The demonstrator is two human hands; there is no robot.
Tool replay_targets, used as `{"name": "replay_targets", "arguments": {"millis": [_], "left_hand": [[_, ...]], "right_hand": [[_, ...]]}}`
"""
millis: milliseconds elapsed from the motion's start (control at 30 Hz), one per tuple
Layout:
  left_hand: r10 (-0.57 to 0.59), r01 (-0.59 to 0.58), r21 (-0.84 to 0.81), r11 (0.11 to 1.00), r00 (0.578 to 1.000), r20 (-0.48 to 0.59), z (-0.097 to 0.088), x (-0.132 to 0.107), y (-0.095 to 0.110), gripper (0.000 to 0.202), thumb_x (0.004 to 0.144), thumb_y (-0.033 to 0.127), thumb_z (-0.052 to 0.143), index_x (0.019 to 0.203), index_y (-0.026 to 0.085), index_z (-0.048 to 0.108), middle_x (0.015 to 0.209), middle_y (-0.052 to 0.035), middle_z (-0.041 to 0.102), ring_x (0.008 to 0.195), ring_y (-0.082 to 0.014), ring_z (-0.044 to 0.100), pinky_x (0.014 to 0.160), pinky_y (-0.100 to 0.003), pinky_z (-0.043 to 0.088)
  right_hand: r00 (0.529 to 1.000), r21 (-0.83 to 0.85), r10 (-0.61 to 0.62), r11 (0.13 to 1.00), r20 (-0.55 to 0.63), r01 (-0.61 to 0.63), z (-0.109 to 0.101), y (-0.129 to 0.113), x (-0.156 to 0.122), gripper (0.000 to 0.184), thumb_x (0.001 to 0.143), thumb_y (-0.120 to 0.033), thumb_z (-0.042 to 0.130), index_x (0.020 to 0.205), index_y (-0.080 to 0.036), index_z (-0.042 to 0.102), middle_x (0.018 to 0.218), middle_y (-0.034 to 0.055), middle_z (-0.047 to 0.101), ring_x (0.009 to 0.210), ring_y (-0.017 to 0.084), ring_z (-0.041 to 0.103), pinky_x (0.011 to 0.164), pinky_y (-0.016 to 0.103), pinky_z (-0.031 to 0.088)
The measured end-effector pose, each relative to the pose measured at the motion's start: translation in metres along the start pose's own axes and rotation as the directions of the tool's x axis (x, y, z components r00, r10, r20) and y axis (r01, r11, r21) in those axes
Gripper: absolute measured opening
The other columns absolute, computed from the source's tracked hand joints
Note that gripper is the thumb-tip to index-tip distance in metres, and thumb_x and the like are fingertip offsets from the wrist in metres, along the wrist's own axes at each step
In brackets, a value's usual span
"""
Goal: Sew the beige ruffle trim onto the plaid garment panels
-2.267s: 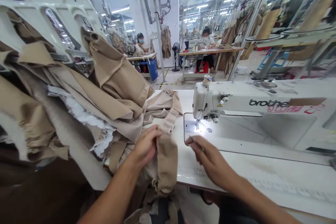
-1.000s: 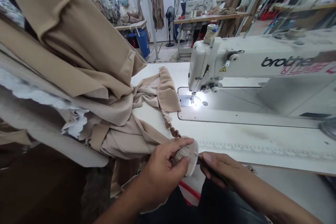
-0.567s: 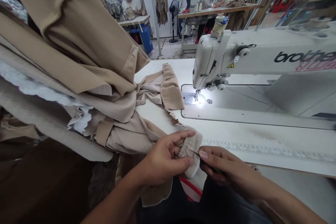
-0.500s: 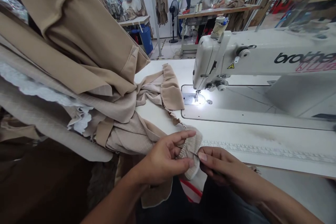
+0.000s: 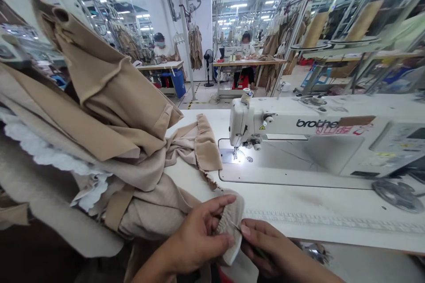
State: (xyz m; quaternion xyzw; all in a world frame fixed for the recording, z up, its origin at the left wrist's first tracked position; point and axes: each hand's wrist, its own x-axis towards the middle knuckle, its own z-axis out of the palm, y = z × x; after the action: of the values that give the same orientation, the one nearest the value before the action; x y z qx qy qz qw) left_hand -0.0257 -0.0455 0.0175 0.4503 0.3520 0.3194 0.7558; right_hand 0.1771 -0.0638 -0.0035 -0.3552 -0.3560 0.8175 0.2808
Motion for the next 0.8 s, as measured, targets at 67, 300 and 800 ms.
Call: {"name": "replay_targets", "arguments": {"millis": [67,300,800], "left_hand": [[0.015,-0.015,0.019,1.0,1.0,0.01,-0.0002,-0.0004,-0.0002,0.072,0.076,0.028,0.088,0.141,0.023,0.059,0.12,-0.0096,0.071,0.085,-0.0136,0.069,0.072,-0.022,0.053],[-0.009,0.008,0.026,1.0,1.0,0.021,-0.0032,-0.0036,0.0018,0.074,0.074,0.022,0.087,0.142,0.02,0.059,0.111,-0.0078,0.072,0.084,-0.0138,0.071,0.072,-0.021,0.052],[-0.059,0.054,0.07,0.996,0.995,0.075,0.0,-0.0043,0.007,0.072,0.074,0.011,0.081,0.143,0.023,0.06,0.126,-0.0092,0.066,0.081,-0.0112,0.066,0.068,-0.021,0.05]], "right_hand": [[1.0,0.016,0.001,1.0,-0.002,-0.001,0.0037,-0.0014,-0.0013,0.054,0.08,-0.067,0.074,0.075,-0.018,0.052,0.058,-0.0095,0.042,0.042,0.003,0.022,0.043,0.023,0.011],[1.0,-0.059,0.001,0.998,-0.004,-0.001,0.0036,0.0021,0.0014,0.057,0.079,-0.068,0.075,0.07,-0.019,0.048,0.051,-0.0115,0.037,0.04,0.002,0.018,0.042,0.024,0.007],[1.0,-0.078,0.015,0.997,0.026,-0.012,0.003,-0.0007,-0.0037,0.052,0.085,-0.067,0.07,0.077,-0.018,0.054,0.055,-0.0088,0.04,0.047,0.006,0.023,0.045,0.024,0.015]]}}
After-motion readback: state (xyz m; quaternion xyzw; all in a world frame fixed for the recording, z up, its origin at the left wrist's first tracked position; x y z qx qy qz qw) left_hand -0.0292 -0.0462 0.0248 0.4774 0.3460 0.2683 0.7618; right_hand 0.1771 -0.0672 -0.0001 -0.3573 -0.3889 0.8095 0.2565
